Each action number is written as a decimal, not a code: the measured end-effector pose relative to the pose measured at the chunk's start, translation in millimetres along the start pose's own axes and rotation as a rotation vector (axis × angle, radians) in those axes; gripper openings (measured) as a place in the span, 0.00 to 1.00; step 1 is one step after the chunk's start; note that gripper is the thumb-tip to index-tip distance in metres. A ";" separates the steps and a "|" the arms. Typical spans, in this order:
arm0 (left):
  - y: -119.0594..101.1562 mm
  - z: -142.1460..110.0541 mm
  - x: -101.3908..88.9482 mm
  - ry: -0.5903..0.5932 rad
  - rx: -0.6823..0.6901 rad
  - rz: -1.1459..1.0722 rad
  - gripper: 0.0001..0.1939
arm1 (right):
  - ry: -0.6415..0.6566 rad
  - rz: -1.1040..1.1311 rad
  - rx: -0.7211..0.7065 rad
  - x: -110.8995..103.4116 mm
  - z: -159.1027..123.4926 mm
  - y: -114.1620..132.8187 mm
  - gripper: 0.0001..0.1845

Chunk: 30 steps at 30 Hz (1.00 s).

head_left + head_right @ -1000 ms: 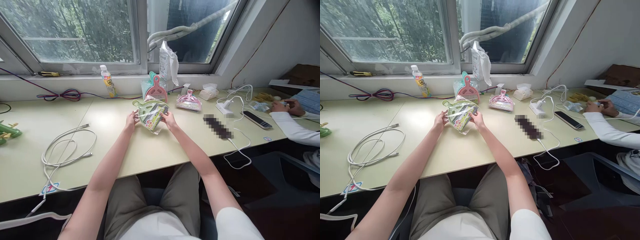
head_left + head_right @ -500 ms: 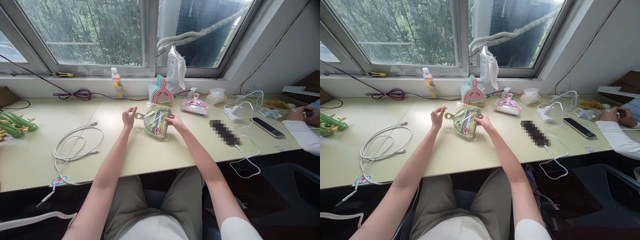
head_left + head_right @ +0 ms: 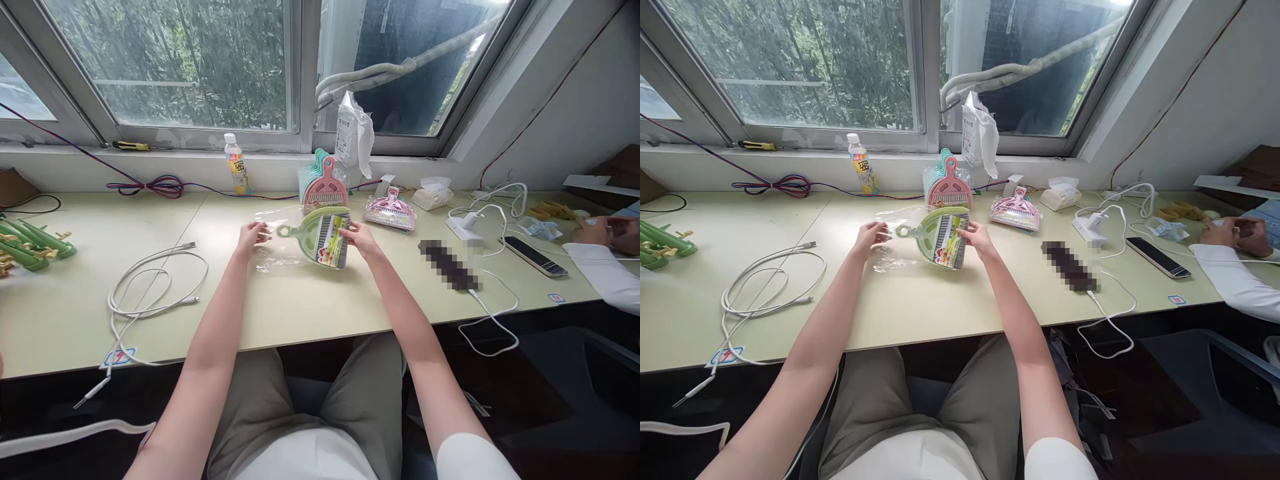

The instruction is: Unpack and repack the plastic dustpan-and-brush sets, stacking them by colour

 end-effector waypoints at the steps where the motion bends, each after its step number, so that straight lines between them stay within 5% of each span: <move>1: 4.0 4.0 -15.5 -0.107 -0.023 0.048 0.11 | -0.058 0.031 -0.009 -9.8 2.5 2.1 0.20; 6: -3.2 2.5 -81.3 -0.570 -0.015 0.552 0.15 | -0.208 0.154 -0.033 -42.9 10.2 3.8 0.17; 8: -21.5 -8.5 -87.9 -0.723 0.081 0.651 0.27 | -0.201 0.190 -0.037 -43.3 11.1 1.5 0.17; 10: -41.0 -20.1 -72.0 -0.748 0.221 0.623 0.30 | -0.181 0.222 -0.045 -37.0 10.4 -1.0 0.19; 11: -48.9 -24.2 -53.7 -0.673 0.299 0.569 0.27 | -0.167 0.232 -0.050 -31.8 9.4 -2.0 0.19; 13: -50.7 -29.3 0.5 -0.343 0.328 0.375 0.21 | -0.126 0.230 -0.055 -18.8 6.4 -3.1 0.20; 16: -30.4 -50.8 88.8 0.165 0.148 0.069 0.22 | -0.007 0.171 -0.049 0.6 0.8 -1.0 0.20; 18: -20.1 -67.0 120.6 0.303 0.089 -0.069 0.24 | 0.091 0.074 -0.035 4.7 -3.3 2.4 0.19; 22: -9.0 -69.8 115.2 0.212 0.090 -0.076 0.19 | 0.122 -0.353 0.066 -37.0 -11.6 4.7 0.16; 27: -17.7 -60.2 98.9 0.150 0.228 0.000 0.18 | -0.410 -1.225 0.147 -143.8 -37.4 36.9 0.27; 30: -17.8 -64.2 108.0 0.179 0.228 0.036 0.18 | -0.628 -1.528 0.073 -136.9 -58.0 68.6 0.32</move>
Point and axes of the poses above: each hand's wrist, its own z-axis towards the middle knuckle, its own x-axis out of the palm, y = z × x, the point moved 8 cm from there along z, towards the middle knuckle, and after that the axes turned 4 degrees about -y, right-handed, at the moved point
